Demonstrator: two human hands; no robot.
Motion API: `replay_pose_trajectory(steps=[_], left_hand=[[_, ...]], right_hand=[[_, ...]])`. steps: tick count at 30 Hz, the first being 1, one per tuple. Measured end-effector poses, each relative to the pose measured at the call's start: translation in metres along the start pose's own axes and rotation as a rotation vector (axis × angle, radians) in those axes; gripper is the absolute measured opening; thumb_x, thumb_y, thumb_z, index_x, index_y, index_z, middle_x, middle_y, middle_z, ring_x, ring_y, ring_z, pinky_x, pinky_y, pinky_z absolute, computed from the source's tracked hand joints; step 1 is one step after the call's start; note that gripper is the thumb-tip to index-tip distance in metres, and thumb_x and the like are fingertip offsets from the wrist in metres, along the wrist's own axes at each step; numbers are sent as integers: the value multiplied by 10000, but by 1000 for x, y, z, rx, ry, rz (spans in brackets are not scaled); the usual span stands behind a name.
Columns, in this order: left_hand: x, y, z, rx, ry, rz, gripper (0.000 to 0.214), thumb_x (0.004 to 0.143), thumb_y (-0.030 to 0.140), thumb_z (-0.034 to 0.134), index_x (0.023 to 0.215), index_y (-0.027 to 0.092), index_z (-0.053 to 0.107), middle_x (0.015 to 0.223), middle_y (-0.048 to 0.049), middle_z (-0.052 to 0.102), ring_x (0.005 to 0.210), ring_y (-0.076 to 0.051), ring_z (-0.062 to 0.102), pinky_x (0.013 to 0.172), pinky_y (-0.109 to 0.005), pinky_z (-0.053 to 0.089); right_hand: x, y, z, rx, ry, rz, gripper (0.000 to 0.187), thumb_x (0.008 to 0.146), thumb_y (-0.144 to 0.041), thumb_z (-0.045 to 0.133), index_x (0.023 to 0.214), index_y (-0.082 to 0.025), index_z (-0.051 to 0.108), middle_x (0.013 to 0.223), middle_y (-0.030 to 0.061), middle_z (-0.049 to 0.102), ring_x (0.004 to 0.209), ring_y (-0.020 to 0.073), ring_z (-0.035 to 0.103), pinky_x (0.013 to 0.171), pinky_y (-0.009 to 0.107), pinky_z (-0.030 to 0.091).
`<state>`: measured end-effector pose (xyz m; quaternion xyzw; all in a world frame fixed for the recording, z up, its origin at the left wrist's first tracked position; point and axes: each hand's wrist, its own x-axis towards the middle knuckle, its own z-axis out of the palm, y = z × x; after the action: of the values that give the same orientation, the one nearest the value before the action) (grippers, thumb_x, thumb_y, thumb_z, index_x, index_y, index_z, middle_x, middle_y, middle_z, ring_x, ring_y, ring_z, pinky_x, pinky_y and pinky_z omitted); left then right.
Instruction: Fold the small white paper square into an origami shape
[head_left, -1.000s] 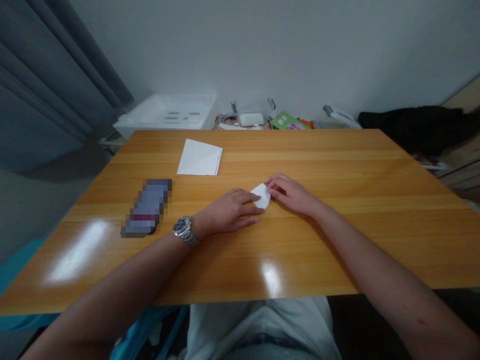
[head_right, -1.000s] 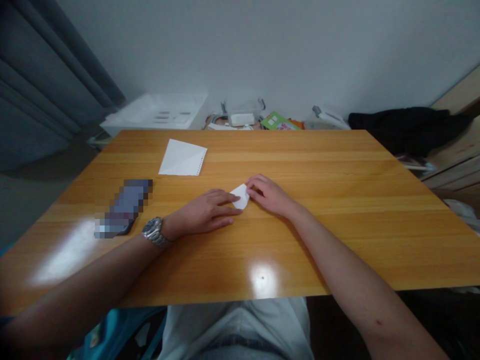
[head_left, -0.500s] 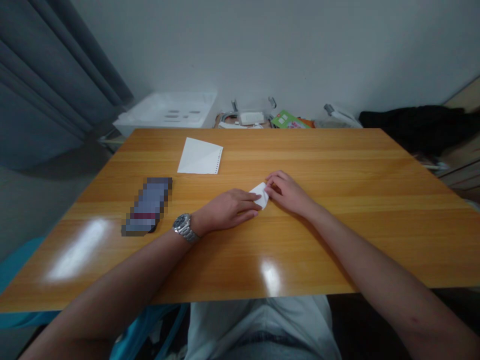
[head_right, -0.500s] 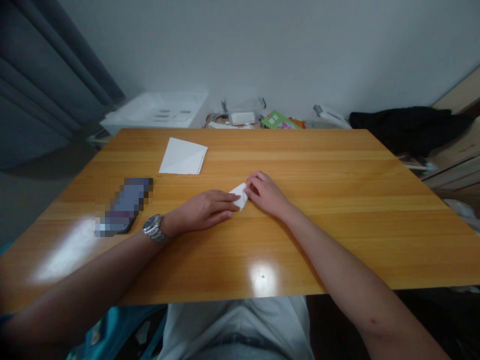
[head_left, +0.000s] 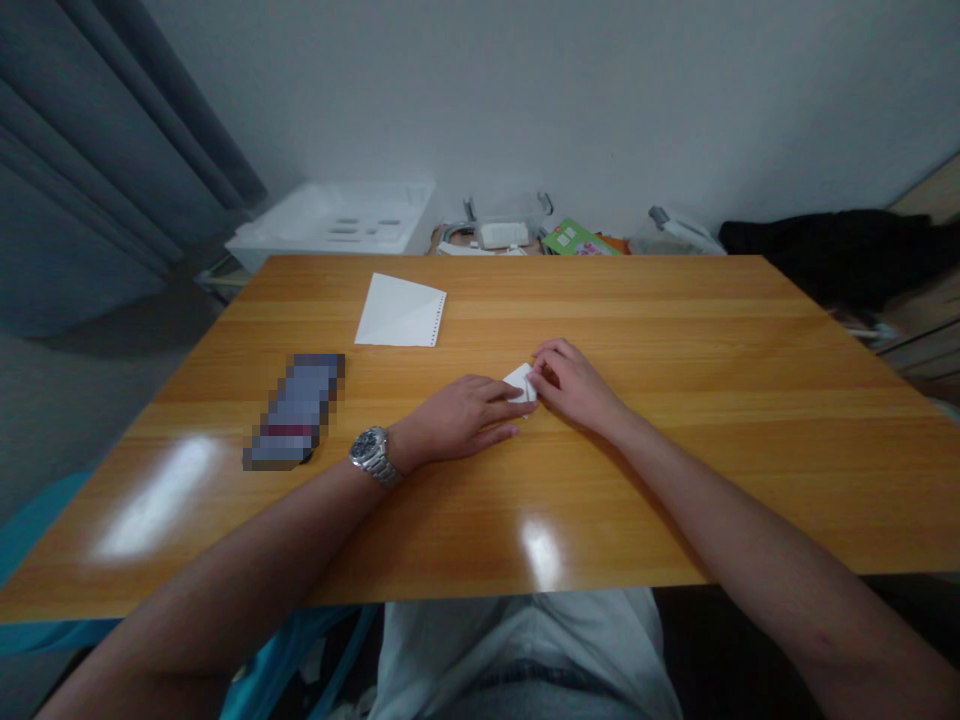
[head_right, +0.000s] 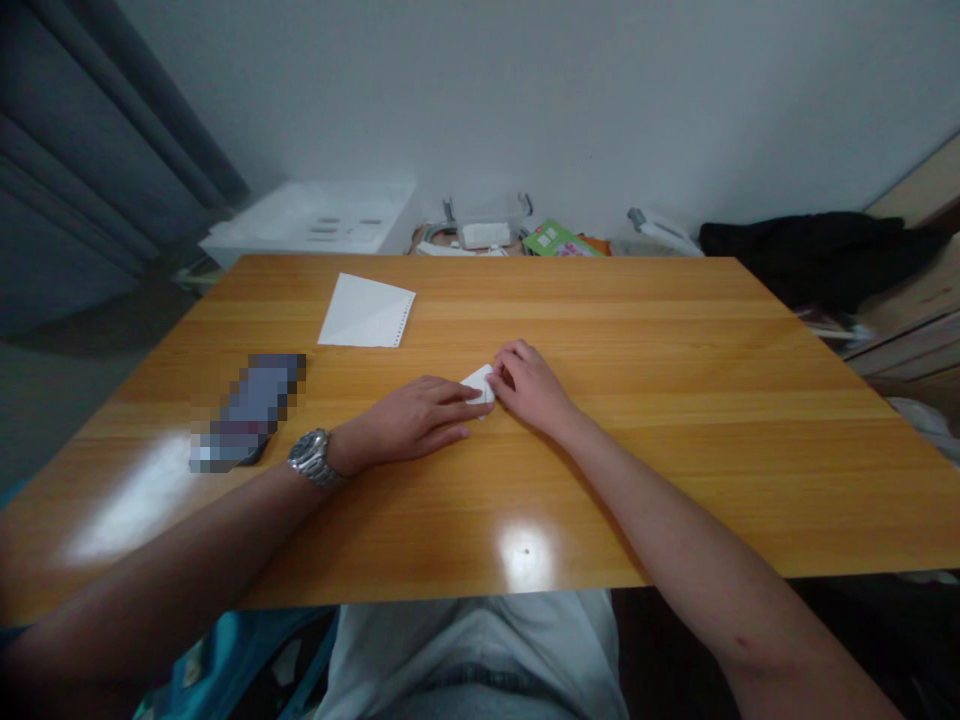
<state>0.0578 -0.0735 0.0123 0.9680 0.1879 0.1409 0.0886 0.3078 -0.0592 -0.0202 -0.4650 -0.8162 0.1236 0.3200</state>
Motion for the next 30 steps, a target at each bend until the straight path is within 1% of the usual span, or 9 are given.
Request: replay_pose_trajectory(steps=[6, 10, 14, 17, 20, 24, 30], left_hand=[[0, 0, 0, 45, -13, 10, 431, 1068, 413, 433, 1405, 197, 592, 1389, -132, 621, 1183, -269, 630, 1031, -427, 484], [0, 1, 0, 61, -25, 14, 442, 1069, 411, 426, 1413, 185, 586, 1407, -140, 604, 1187, -275, 626, 1036, -437, 483], [0, 2, 0, 74, -46, -4, 442, 1067, 421, 422, 1403, 193, 598, 1420, -133, 591, 1188, -282, 621, 1042, -451, 479], [0, 2, 0, 66, -38, -15, 441, 1067, 425, 424, 1412, 207, 591, 1440, -127, 579, 1196, -277, 616, 1050, -448, 474], [0, 2, 0, 40, -41, -12, 437, 1065, 416, 435, 1418, 207, 584, 1484, -114, 557, 1225, -274, 606, 1066, -445, 465], [2, 0, -1, -52, -34, 3, 398, 1071, 357, 437, 1411, 213, 586, 1456, -83, 602, 1288, -242, 587, 1102, -422, 443], [4, -4, -2, -104, -18, 1, 371, 1075, 299, 420, 1377, 225, 622, 1428, -64, 629, 1250, -221, 614, 1094, -411, 458]], right_hand=[[1, 1, 2, 42, 19, 56, 115, 914, -245, 632, 821, -219, 569, 1084, 108, 614, 1067, 268, 602, 975, 439, 482], [2, 2, 1, 67, 26, 90, 117, 907, -262, 646, 814, -214, 594, 1086, 106, 613, 1050, 261, 608, 958, 440, 493], [2, 2, -1, 110, 22, 108, 112, 916, -273, 637, 823, -211, 631, 1098, 101, 608, 1041, 249, 613, 921, 426, 505], [2, 2, -1, 117, 19, 114, 117, 913, -272, 638, 816, -207, 639, 1086, 98, 610, 1023, 245, 616, 910, 421, 507], [3, 2, 0, 104, 30, 108, 122, 902, -269, 644, 799, -206, 628, 1059, 97, 613, 1013, 250, 613, 912, 428, 505], [3, 3, 1, 89, 42, 104, 104, 889, -253, 650, 797, -211, 628, 1039, 93, 608, 1016, 254, 610, 922, 433, 502], [3, 1, 1, 89, 41, 114, 106, 888, -253, 650, 792, -215, 626, 1038, 90, 605, 995, 248, 610, 915, 436, 507]])
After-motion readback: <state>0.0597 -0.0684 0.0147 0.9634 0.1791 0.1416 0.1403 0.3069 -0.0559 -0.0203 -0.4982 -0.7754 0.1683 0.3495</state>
